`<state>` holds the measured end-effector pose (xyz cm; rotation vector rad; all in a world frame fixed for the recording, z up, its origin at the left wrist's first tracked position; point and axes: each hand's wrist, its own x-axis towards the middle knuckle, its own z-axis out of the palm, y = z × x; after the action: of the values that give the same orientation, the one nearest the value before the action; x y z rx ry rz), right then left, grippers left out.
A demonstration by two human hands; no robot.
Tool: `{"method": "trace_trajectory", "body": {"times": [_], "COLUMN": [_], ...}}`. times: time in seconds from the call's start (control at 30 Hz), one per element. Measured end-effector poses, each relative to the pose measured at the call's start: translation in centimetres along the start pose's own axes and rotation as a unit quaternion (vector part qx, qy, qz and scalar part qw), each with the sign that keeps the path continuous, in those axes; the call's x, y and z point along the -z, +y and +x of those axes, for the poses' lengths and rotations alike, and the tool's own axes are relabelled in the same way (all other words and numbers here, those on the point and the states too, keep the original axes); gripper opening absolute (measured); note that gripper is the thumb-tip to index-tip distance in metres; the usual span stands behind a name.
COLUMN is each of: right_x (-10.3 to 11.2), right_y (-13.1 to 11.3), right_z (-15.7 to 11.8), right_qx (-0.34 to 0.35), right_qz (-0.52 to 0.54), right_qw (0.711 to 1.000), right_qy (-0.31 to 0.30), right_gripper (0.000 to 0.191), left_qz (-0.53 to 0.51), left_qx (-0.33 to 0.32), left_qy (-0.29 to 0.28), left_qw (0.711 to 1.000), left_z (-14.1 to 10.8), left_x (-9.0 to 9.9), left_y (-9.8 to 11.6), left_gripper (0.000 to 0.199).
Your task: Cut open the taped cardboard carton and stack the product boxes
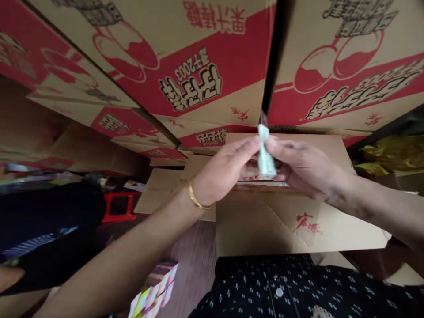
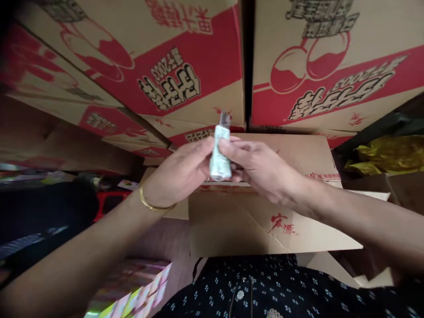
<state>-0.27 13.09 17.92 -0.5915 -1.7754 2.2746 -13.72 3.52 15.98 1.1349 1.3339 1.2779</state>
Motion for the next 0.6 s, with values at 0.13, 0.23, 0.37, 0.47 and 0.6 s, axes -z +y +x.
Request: {"method": "trace_trajectory", "body": {"times": [0.13, 0.23, 0.37, 0.47, 0.6], "right_x": [-5.0, -6.3, -6.0, -5.8, -6.2], "right_y": [2.8, 4.0, 5.0, 5.8, 6.6], "right_z": [4.4, 5.3, 3.8, 1.9, 0.3], "right_qx": [-0.046, -0.068, -0.002, -0.037, -0.058], "right_qz": [-0.012, -0.139, -0.524, -0.675, -0.712], "right_qw": [0.998, 0.985, 0.852, 0.736, 0.699], "right_qy": [-0.044, -0.077, 0.001, 0.03, 0.033], "right_gripper": [0.05, 0.05, 0.032, 0.032, 0.042], "left_qz": [-0.104, -0.16, -0.135, -0.015, 0.091], "left_qx": [0.049, 0.067, 0.11, 0.2, 0.225], "left_qy": [0.074, 0.134, 0.235, 0.18, 0.101], "left_qw": [0.991, 0.976, 0.956, 0.963, 0.965], "left_z": [-3.4, -4.8, -6.1, -7.0, -7.5], "left_x": [4.4, 7.2, 9.3, 9.0, 7.7], "left_y": [-2.2, -3.4, -6.5, -9.6, -12.1], "left_gripper": [0.046, 0.029, 0.017, 0.02, 0.025]}}
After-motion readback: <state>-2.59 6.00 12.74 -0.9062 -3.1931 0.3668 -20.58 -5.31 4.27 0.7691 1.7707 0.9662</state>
